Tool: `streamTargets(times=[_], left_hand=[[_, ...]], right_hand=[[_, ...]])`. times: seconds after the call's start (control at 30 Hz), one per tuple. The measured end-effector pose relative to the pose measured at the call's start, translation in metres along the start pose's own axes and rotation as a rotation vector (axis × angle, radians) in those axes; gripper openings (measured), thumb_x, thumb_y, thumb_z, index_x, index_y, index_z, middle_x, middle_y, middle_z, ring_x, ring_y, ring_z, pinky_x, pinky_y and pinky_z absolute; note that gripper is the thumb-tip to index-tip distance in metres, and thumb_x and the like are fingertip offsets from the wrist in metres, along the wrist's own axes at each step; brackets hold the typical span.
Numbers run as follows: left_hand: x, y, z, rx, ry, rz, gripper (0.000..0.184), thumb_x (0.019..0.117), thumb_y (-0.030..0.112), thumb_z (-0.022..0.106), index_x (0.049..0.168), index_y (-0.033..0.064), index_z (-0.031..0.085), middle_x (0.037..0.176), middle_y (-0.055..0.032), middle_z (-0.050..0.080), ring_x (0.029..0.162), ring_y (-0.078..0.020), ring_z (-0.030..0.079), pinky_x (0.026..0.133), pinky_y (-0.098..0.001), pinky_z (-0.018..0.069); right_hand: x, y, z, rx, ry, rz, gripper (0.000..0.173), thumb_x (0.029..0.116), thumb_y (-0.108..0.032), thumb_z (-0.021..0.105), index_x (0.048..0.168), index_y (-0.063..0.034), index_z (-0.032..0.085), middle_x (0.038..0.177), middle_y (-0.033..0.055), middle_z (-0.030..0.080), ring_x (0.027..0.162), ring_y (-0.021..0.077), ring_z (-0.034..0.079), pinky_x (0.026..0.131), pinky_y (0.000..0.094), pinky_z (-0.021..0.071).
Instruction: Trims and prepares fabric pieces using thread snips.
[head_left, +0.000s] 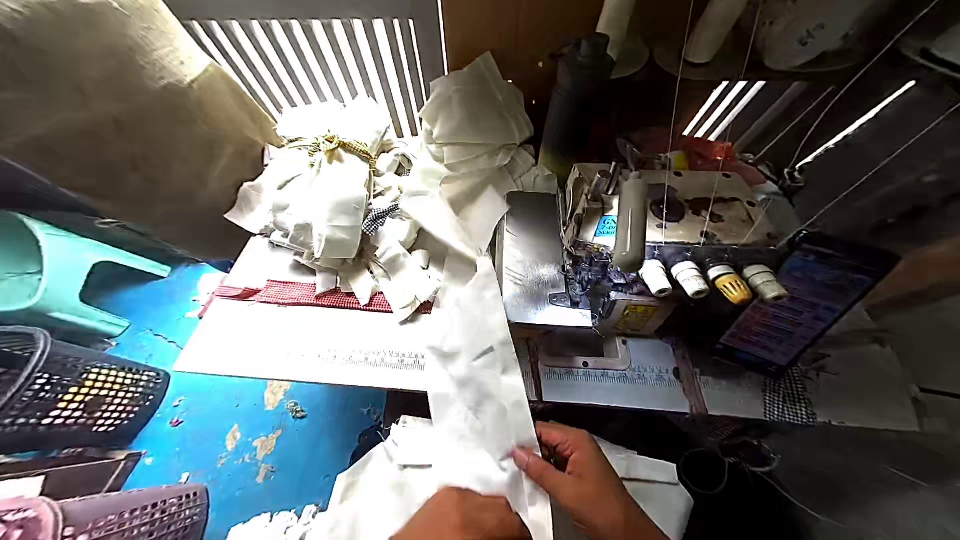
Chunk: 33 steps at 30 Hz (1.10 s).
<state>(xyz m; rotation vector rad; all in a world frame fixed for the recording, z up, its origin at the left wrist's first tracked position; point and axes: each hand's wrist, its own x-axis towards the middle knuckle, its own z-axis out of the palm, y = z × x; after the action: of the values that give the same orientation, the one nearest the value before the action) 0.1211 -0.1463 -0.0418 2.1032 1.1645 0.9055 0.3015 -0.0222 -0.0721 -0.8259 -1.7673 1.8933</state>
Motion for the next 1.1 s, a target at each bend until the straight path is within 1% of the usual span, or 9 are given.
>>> streamTargets(times=[0.13,0.27,0.37,0.47,0.57,0.63,0.77,0.97,1.1], left_hand=[[0.023,-0.051,-0.062,0.059,0.448,-0.264,0.039,0.1082,0.036,0.047,0.105,0.0078,0.074,0.097,-0.0018,0.073,0.086,-0.0065,0.068,0.077,-0.0279,0.0587],[0.080,-0.105,-0.094,0.050,0.560,-0.538,0.046,0.1097,0.038,0.039,0.131,0.0071,0.065,0.123,-0.0078,0.071,0.107,-0.0159,0.070,0.094,-0.0432,0.0573],[0.099,-0.123,-0.082,0.086,0.502,-0.531,0.036,0.1045,0.035,0.056,0.124,0.0072,0.068,0.105,-0.0060,0.075,0.094,-0.0119,0.072,0.086,-0.0381,0.0591],[0.092,-0.132,-0.071,0.065,0.519,-0.505,0.027,0.0996,0.030,0.062,0.111,0.0078,0.073,0.093,-0.0003,0.076,0.081,-0.0032,0.071,0.076,-0.0254,0.0597],[0.084,-0.134,-0.070,-0.129,0.487,-0.626,0.035,0.1024,0.031,0.058,0.125,0.0048,0.065,0.111,-0.0052,0.070,0.082,-0.0082,0.069,0.070,-0.0277,0.0594],[0.081,-0.136,-0.067,-0.164,0.440,-0.662,0.034,0.1023,0.030,0.057,0.124,0.0049,0.063,0.101,-0.0003,0.070,0.074,-0.0032,0.064,0.064,-0.0222,0.0540],[0.078,-0.136,-0.067,-0.089,0.387,-0.656,0.029,0.0916,0.022,0.068,0.117,0.0065,0.067,0.088,0.0025,0.075,0.073,-0.0026,0.069,0.066,-0.0215,0.0565],[0.060,-0.120,-0.083,-0.345,0.640,-0.510,0.032,0.0832,0.010,0.076,0.114,0.0116,0.068,0.105,0.0044,0.073,0.091,-0.0059,0.070,0.078,-0.0225,0.0604],[0.043,-0.102,-0.063,-0.474,0.748,-0.762,0.048,0.0798,-0.002,0.073,0.123,0.0067,0.052,0.113,0.0018,0.065,0.088,-0.0043,0.069,0.070,-0.0228,0.0608]], right_hand=[[-0.022,0.006,-0.011,-0.042,-0.167,-0.118,0.020,0.1003,-0.020,0.066,0.093,-0.0021,0.072,0.073,0.0000,0.068,0.064,0.0001,0.061,0.060,0.0200,0.0525],[-0.032,0.020,-0.022,-0.260,-0.242,-0.158,0.029,0.1031,-0.027,0.062,0.088,-0.0029,0.071,0.071,0.0049,0.065,0.063,0.0088,0.060,0.059,0.0284,0.0504],[-0.037,0.028,-0.039,-0.498,0.045,-0.080,0.023,0.1007,-0.026,0.064,0.107,-0.0088,0.078,0.093,0.0046,0.076,0.082,0.0132,0.072,0.077,0.0382,0.0610],[-0.038,0.029,-0.073,-0.567,0.575,-0.166,0.024,0.1003,-0.023,0.063,0.116,-0.0081,0.074,0.097,0.0023,0.074,0.077,0.0074,0.068,0.069,0.0276,0.0596],[-0.047,0.012,-0.129,-0.725,1.023,-0.255,0.027,0.1016,-0.020,0.060,0.116,0.0008,0.071,0.100,0.0110,0.070,0.075,0.0112,0.065,0.066,0.0279,0.0569],[-0.049,-0.003,-0.167,-0.681,1.198,-0.302,0.029,0.1030,-0.018,0.058,0.118,0.0044,0.068,0.103,0.0123,0.070,0.083,0.0102,0.064,0.074,0.0263,0.0549],[-0.027,-0.022,-0.218,-0.487,1.244,-0.373,0.028,0.1030,-0.019,0.058,0.121,0.0004,0.067,0.104,0.0086,0.071,0.088,0.0100,0.067,0.080,0.0292,0.0572],[0.001,-0.036,-0.229,-0.375,1.239,-0.347,0.018,0.0965,-0.021,0.070,0.107,-0.0067,0.069,0.079,-0.0021,0.066,0.065,0.0030,0.059,0.062,0.0215,0.0503],[0.003,-0.035,-0.229,-0.353,1.249,-0.347,0.019,0.0944,-0.020,0.074,0.107,-0.0071,0.068,0.080,-0.0023,0.068,0.067,0.0017,0.062,0.065,0.0201,0.0528]])
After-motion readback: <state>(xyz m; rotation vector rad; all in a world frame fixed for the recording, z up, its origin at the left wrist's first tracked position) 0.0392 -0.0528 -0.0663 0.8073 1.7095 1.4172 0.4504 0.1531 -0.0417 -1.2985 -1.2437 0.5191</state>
